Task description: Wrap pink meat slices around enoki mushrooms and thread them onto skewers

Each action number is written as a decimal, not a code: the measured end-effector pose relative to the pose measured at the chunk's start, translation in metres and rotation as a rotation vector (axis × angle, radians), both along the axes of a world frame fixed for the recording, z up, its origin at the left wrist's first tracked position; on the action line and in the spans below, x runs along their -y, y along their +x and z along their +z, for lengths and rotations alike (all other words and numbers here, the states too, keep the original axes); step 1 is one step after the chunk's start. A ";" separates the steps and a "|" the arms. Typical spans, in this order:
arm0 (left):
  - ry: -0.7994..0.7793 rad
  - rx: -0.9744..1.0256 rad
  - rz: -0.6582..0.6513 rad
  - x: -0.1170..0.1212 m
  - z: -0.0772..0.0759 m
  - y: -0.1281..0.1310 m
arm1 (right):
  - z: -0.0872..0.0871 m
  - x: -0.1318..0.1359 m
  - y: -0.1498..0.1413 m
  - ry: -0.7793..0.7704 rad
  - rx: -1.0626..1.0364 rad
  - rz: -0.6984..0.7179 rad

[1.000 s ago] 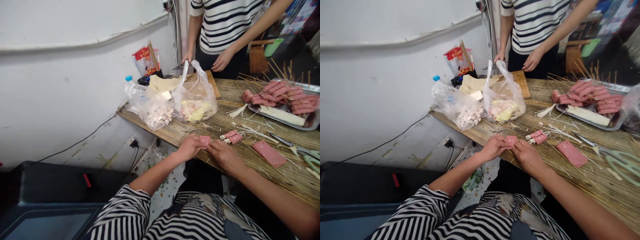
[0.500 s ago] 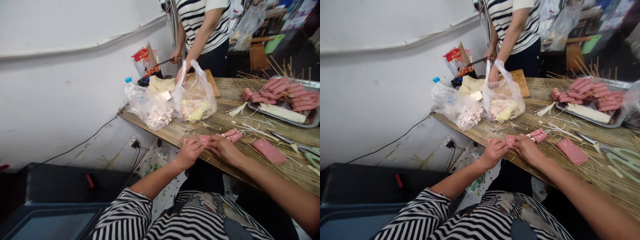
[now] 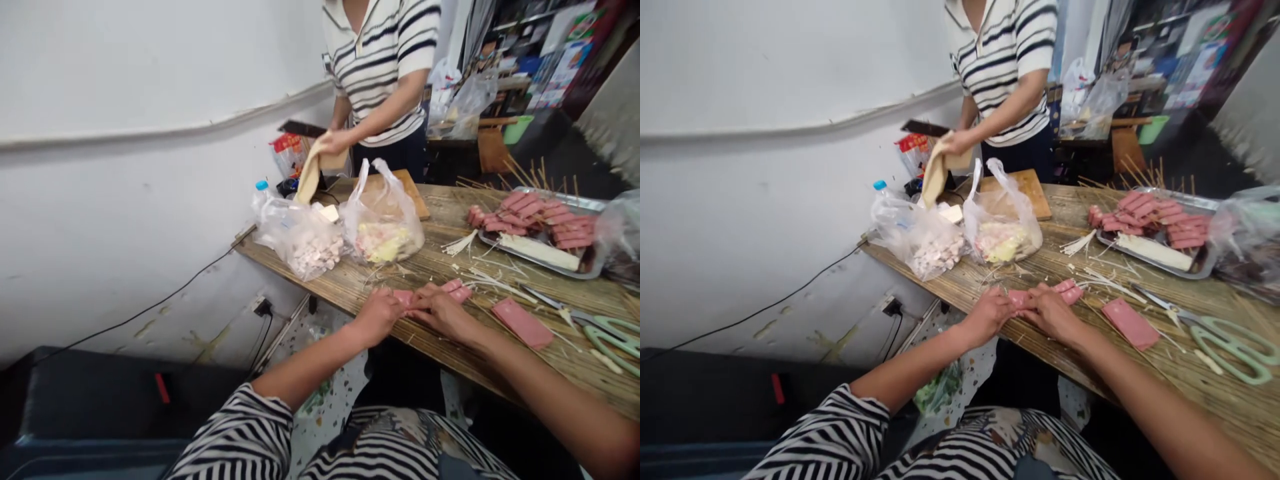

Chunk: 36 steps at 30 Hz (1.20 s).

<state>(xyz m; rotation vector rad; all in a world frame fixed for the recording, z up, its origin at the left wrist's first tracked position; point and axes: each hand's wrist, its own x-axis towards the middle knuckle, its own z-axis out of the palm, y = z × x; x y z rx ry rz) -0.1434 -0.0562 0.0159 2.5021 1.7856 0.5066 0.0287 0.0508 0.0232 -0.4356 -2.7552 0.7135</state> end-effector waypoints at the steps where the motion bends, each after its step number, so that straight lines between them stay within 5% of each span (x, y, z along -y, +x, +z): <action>1: -0.024 0.029 -0.010 -0.001 0.003 -0.001 | 0.000 0.002 0.003 0.040 -0.028 0.005; 8: -0.120 0.113 0.053 -0.005 0.012 -0.002 | -0.007 0.027 0.023 0.352 -0.152 -0.097; 16: -0.130 0.119 0.024 -0.011 0.014 -0.008 | -0.015 0.036 0.009 0.594 -0.084 -0.053; 22: -0.060 0.112 0.110 -0.002 0.006 -0.003 | -0.013 0.030 0.000 0.441 -0.053 -0.022; 28: 0.189 -0.061 0.140 0.021 -0.008 0.004 | -0.006 0.020 -0.009 0.225 -0.071 0.019; 36: 0.042 -0.088 0.070 0.012 -0.004 0.000 | -0.007 -0.002 -0.017 0.100 0.039 0.057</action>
